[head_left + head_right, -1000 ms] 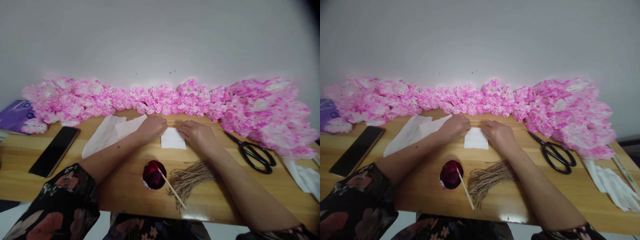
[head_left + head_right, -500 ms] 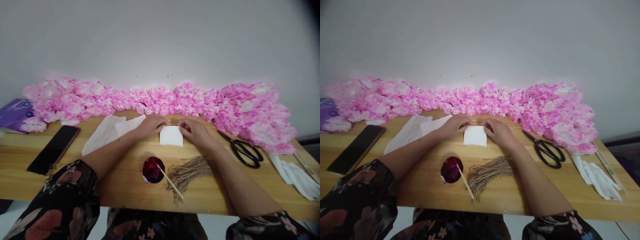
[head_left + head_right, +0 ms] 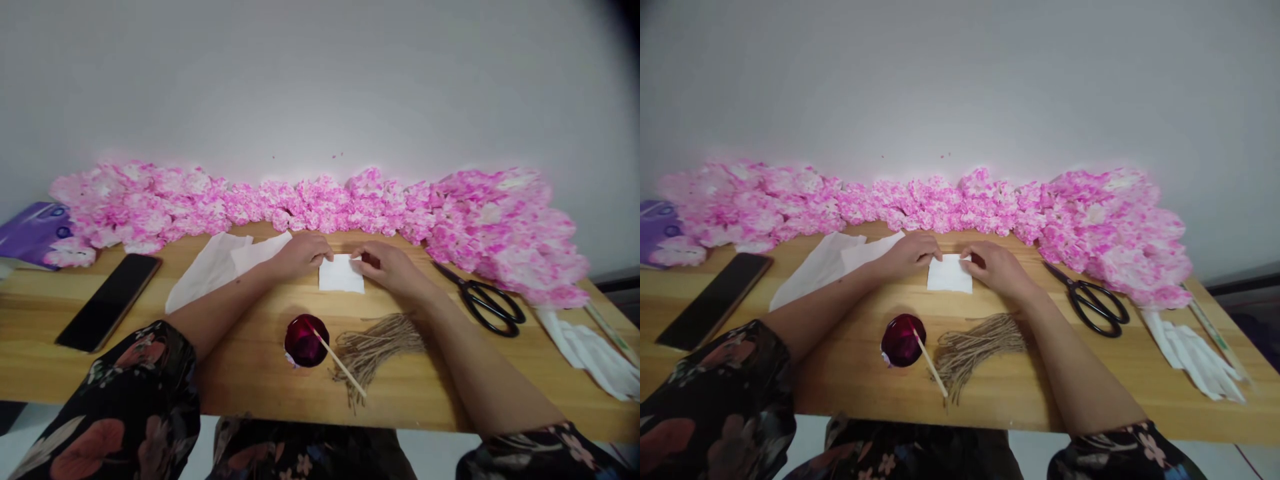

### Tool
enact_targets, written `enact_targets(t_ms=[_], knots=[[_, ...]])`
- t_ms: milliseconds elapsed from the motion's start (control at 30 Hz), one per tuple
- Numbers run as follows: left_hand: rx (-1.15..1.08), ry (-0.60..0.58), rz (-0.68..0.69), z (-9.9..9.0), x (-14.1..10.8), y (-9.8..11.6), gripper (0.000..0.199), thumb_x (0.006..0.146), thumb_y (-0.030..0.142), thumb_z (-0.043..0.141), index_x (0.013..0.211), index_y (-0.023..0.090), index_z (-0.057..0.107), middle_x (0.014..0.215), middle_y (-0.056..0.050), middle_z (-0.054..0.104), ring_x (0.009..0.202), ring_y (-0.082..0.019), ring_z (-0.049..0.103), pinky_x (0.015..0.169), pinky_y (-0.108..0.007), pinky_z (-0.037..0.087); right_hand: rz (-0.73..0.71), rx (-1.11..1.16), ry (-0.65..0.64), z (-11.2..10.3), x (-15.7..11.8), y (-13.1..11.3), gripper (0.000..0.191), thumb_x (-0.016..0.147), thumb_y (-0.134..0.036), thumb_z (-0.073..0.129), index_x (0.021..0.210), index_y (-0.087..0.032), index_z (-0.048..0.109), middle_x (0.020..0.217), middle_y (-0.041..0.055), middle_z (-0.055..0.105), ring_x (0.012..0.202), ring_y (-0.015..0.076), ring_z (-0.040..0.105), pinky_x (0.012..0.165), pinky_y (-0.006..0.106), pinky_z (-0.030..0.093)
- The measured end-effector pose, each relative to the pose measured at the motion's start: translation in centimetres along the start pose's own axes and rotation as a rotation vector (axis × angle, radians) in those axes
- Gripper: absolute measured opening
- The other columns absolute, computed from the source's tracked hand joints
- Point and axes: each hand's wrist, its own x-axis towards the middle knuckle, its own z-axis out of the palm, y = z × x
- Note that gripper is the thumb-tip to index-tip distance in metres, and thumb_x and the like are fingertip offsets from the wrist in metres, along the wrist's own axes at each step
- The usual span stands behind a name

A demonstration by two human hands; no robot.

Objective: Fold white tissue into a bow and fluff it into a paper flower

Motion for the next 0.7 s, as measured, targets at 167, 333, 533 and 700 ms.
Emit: enact_targets(t_ms=[167,333,533,700], knots=[[0.016,0.011,-0.106,-0.4,0.0,1.0,0.021,0.084,0.016,0.047,0.094,0.017,0.066,0.087,-0.005,0.068,0.083,-0.017,0.06,0.078,-0.03,0.044,0.066,-0.079,0.037,0.4,0.1,-0.2,0.01,0.085,-0.025,0.058,0.09,-0.02,0.064,0.082,0.0042,0.069,0.072,0.0191,0.061,0.06,0.027,0.041],[0.142,-0.04,-0.128,-0.2,0.3,1.8,0.037,0.082,0.039,0.061,0.115,0.02,0.063,0.096,-0.007,0.067,0.093,-0.023,0.058,0.081,-0.035,0.042,0.004,-0.099,0.039,0.7,0.1,0.0,0.034,0.088,-0.024,0.057,0.121,-0.024,0.06,0.108,0.0056,0.07,0.093,0.0228,0.065,0.077,0.034,0.048],[0.182,-0.049,-0.119,0.4,0.6,1.6,0.02,0.087,0.025,0.053,0.095,0.018,0.069,0.09,-0.006,0.068,0.091,-0.021,0.058,0.081,-0.034,0.041,-0.086,-0.06,0.028,0.5,0.0,0.3,0.026,0.09,-0.024,0.054,0.113,-0.024,0.066,0.116,0.0045,0.068,0.104,0.0225,0.063,0.088,0.037,0.049],[0.16,-0.03,-0.11,0.4,0.5,1.5,0.017,0.087,0.023,0.052,0.09,0.016,0.068,0.088,-0.006,0.068,0.089,-0.021,0.059,0.079,-0.033,0.041,-0.064,-0.225,0.108,-0.9,-0.2,0.9,0.026,0.093,-0.031,0.051,0.112,-0.022,0.067,0.112,0.0072,0.07,0.1,0.0249,0.064,0.086,0.039,0.05]])
